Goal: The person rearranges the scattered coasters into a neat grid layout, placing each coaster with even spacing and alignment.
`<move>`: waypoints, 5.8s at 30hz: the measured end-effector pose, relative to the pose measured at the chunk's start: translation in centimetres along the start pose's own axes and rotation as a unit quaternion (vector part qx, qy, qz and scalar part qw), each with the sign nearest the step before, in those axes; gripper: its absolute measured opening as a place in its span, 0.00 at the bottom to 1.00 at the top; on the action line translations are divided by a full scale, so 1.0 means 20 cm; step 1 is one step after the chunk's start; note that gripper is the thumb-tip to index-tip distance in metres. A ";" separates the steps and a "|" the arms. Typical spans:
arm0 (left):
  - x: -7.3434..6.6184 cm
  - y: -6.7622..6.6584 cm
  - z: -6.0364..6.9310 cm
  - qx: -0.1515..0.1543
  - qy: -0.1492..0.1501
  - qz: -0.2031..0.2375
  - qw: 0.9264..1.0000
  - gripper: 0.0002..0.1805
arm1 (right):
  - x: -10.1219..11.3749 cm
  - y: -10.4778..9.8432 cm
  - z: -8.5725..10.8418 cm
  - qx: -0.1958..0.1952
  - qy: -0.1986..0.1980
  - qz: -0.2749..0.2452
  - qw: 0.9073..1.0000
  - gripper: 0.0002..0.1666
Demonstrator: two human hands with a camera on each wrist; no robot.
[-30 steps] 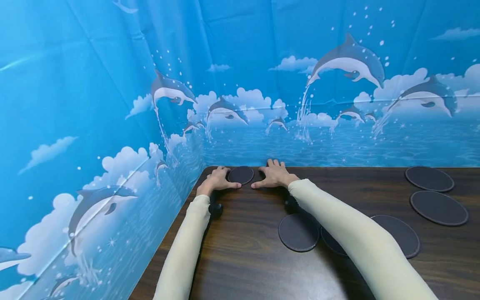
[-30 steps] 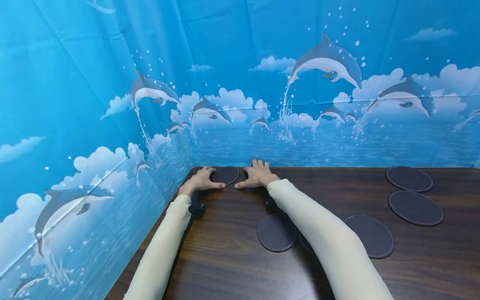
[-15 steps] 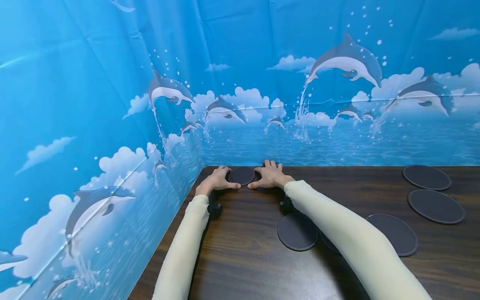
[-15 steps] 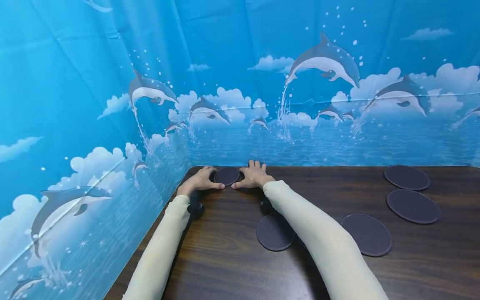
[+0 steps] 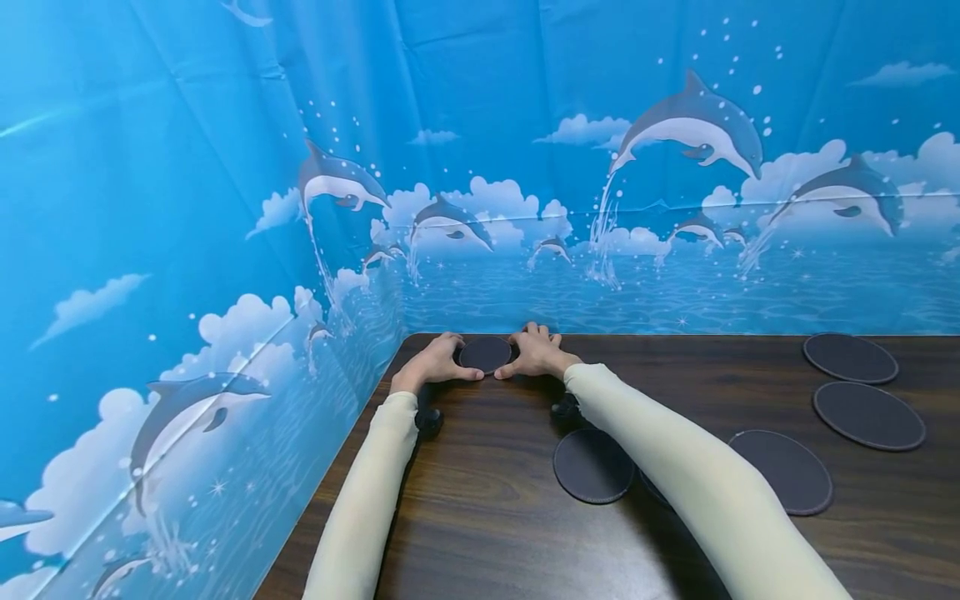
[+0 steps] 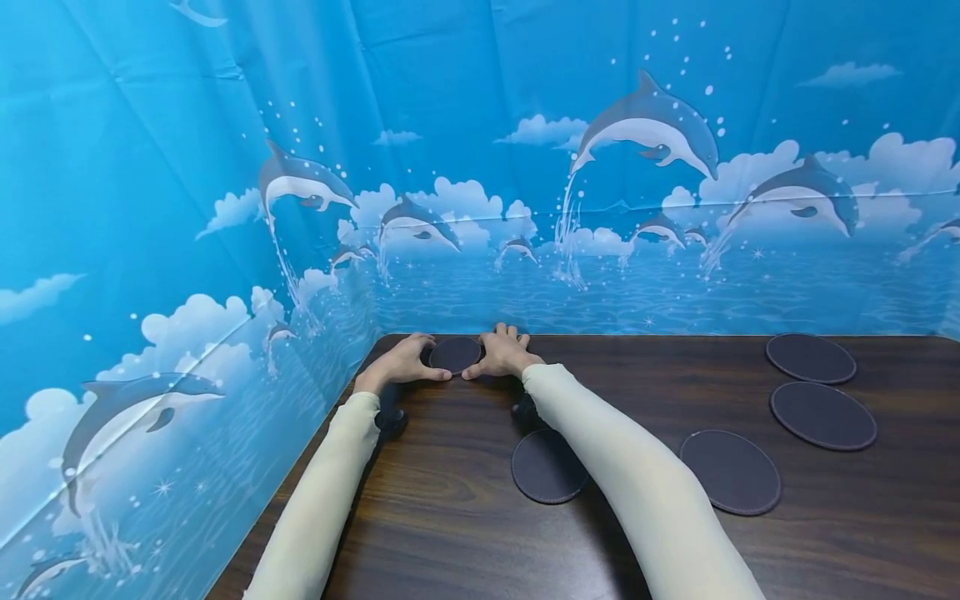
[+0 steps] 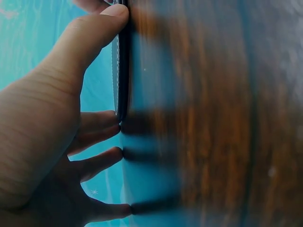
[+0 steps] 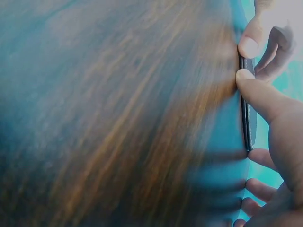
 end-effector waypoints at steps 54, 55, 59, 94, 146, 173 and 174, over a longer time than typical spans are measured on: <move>-0.46 -0.04 -0.01 -0.062 0.177 0.078 0.979 0.41 | -0.45 -0.29 0.41 -0.067 -0.105 -0.165 0.979 0.43; -0.48 -0.05 0.00 -0.062 0.189 0.088 0.976 0.40 | -0.47 -0.31 0.44 -0.062 -0.107 -0.168 0.978 0.43; -0.59 -0.06 0.04 -0.068 0.229 0.108 0.965 0.36 | -0.52 -0.37 0.58 -0.056 -0.125 -0.177 0.975 0.42; -1.05 0.16 0.37 -0.020 0.374 -0.030 0.927 0.40 | -0.62 -0.30 1.29 -0.056 -0.152 -0.140 0.977 0.40; -1.27 0.36 0.64 0.141 0.355 -0.307 0.872 0.43 | -0.41 -0.01 1.58 -0.015 -0.160 -0.001 0.987 0.41; -1.25 0.33 0.64 0.132 0.362 -0.295 0.874 0.39 | -0.41 -0.06 1.57 -0.024 -0.162 0.012 0.986 0.38; -1.25 0.33 0.64 0.132 0.362 -0.293 0.875 0.39 | -0.41 -0.06 1.57 -0.025 -0.161 0.012 0.987 0.38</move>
Point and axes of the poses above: each hand's wrist, its own z-axis away from the middle knuckle, its own y-axis out of the palm, x = y × z, the point moved 3 cm from there along -z, towards the middle knuckle, and after that the axes turned 11 degrees about y, right-handed, at the moved point
